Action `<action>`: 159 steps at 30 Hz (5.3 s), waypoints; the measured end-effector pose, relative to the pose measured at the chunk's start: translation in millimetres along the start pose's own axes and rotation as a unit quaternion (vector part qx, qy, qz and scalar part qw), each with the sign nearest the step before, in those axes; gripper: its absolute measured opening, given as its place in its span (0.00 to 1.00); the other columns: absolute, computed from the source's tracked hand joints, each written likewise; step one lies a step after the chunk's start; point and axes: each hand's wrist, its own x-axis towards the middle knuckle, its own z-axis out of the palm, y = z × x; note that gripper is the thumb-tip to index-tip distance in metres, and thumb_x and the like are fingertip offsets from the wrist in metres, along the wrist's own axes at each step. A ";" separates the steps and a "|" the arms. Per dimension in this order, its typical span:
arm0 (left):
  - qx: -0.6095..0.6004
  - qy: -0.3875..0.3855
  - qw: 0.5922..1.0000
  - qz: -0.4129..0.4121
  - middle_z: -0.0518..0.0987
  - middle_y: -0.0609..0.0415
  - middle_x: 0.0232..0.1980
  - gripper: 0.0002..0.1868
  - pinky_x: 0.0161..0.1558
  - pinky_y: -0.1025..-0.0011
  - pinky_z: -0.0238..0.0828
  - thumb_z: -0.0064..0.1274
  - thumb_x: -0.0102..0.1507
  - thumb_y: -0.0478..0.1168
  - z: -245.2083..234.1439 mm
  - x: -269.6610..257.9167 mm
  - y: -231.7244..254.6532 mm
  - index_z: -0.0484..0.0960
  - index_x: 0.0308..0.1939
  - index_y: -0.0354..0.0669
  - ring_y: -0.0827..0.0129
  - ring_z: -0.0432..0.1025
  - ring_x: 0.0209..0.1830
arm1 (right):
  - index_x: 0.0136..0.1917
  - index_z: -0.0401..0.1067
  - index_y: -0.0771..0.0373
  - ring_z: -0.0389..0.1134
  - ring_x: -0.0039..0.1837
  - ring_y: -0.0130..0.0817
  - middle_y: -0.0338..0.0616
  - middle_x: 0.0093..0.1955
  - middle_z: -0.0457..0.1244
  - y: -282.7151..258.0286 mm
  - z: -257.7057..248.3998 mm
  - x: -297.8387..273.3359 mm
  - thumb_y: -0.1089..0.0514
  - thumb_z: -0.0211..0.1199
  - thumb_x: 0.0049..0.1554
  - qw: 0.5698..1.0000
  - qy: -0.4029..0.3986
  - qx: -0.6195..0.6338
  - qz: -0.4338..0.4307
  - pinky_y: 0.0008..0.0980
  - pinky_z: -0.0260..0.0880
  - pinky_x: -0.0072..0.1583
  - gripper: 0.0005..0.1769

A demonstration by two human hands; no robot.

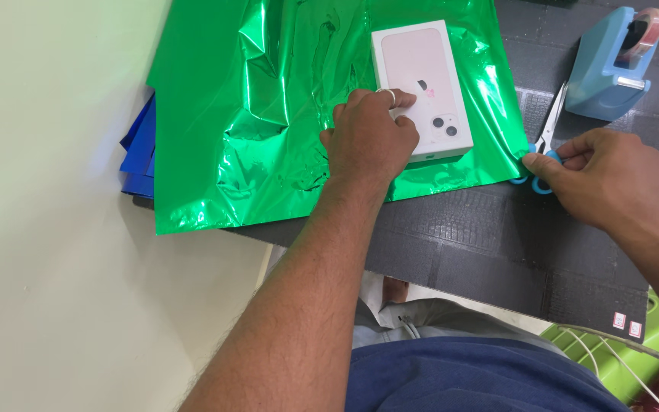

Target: The person wraps a white rectangular box with shiny green wrapping paper. They cut the paper to size using scissors, fold the edges over the box, and secure the paper with clear tape. The person folds the ends neatly and tapes them down.

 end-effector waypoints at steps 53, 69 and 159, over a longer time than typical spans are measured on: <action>-0.323 -0.075 0.939 -0.091 0.85 0.43 0.36 0.28 0.43 0.60 0.76 0.44 0.68 0.58 -34.5 -98.2 -66.2 0.85 0.42 0.35 0.57 0.81 0.38 | 0.71 0.63 0.65 0.72 0.46 0.28 0.47 0.45 0.72 -156.3 35.1 -104.6 0.62 0.65 0.53 0.911 -0.262 0.291 -0.128 0.30 0.72 0.49 0.34; -0.612 0.053 0.700 -0.364 0.82 0.38 0.48 0.25 0.44 0.64 0.84 0.57 0.63 0.46 -48.1 -112.9 -97.6 0.75 0.51 0.23 0.55 0.82 0.45 | 0.59 0.73 0.66 0.67 0.41 0.26 0.41 0.41 0.68 -137.4 58.2 -110.2 0.53 0.68 0.55 0.817 -0.335 0.469 -0.012 0.27 0.65 0.39 0.22; -0.675 0.085 0.676 -0.283 0.81 0.48 0.32 0.10 0.24 0.75 0.68 0.58 0.59 0.38 -54.9 -100.0 -100.4 0.78 0.38 0.32 0.74 0.70 0.22 | 0.52 0.73 0.60 0.69 0.40 0.29 0.39 0.39 0.67 -196.8 65.3 -157.5 0.39 0.58 0.60 0.724 -0.406 0.557 0.022 0.32 0.71 0.43 0.23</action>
